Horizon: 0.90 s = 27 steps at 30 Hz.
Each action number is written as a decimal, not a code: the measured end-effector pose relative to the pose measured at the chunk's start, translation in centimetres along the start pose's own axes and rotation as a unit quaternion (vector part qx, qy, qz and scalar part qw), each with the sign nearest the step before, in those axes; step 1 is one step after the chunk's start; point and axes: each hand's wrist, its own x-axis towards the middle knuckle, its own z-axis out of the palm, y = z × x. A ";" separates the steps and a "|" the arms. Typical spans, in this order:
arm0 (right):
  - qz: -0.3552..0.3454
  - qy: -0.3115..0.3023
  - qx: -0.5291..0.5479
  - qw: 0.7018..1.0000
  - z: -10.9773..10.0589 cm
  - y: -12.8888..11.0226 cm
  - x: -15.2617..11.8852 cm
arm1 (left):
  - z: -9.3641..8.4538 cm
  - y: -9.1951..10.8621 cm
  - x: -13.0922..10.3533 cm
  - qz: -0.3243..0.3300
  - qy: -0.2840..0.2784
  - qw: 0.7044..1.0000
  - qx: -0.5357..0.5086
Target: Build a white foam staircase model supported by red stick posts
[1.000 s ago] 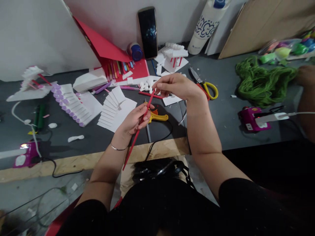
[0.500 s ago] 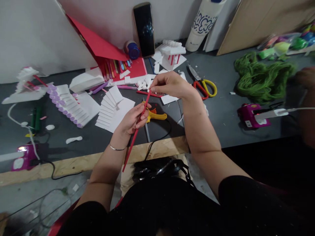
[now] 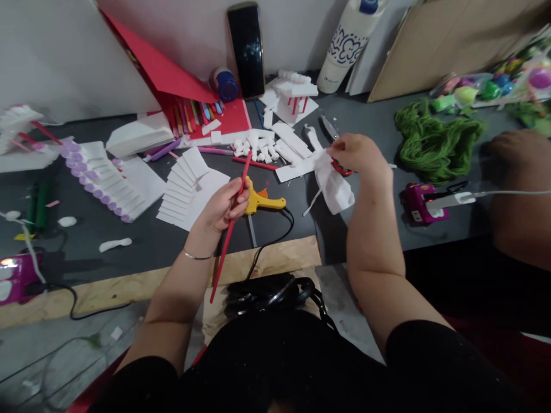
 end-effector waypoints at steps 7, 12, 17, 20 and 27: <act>0.078 0.033 -0.097 0.992 -0.3 1.7 -1.8 | 0.1 0.0 0.2 -0.017 0.015 1.000 -0.021; 0.089 0.049 -0.112 0.988 0.4 1.8 -1.8 | 0.2 0.0 -0.1 -0.006 0.018 1.000 -0.004; 0.100 0.076 -0.089 0.988 0.6 2.3 -1.6 | -0.4 -0.2 0.1 0.013 0.002 1.000 0.017; 0.120 0.093 -0.101 0.983 0.5 2.5 -1.7 | -0.8 0.1 0.2 0.019 0.013 0.999 0.026; 0.140 0.112 -0.092 0.979 0.0 2.5 -1.8 | -1.6 1.1 -0.7 -0.006 0.068 0.997 0.031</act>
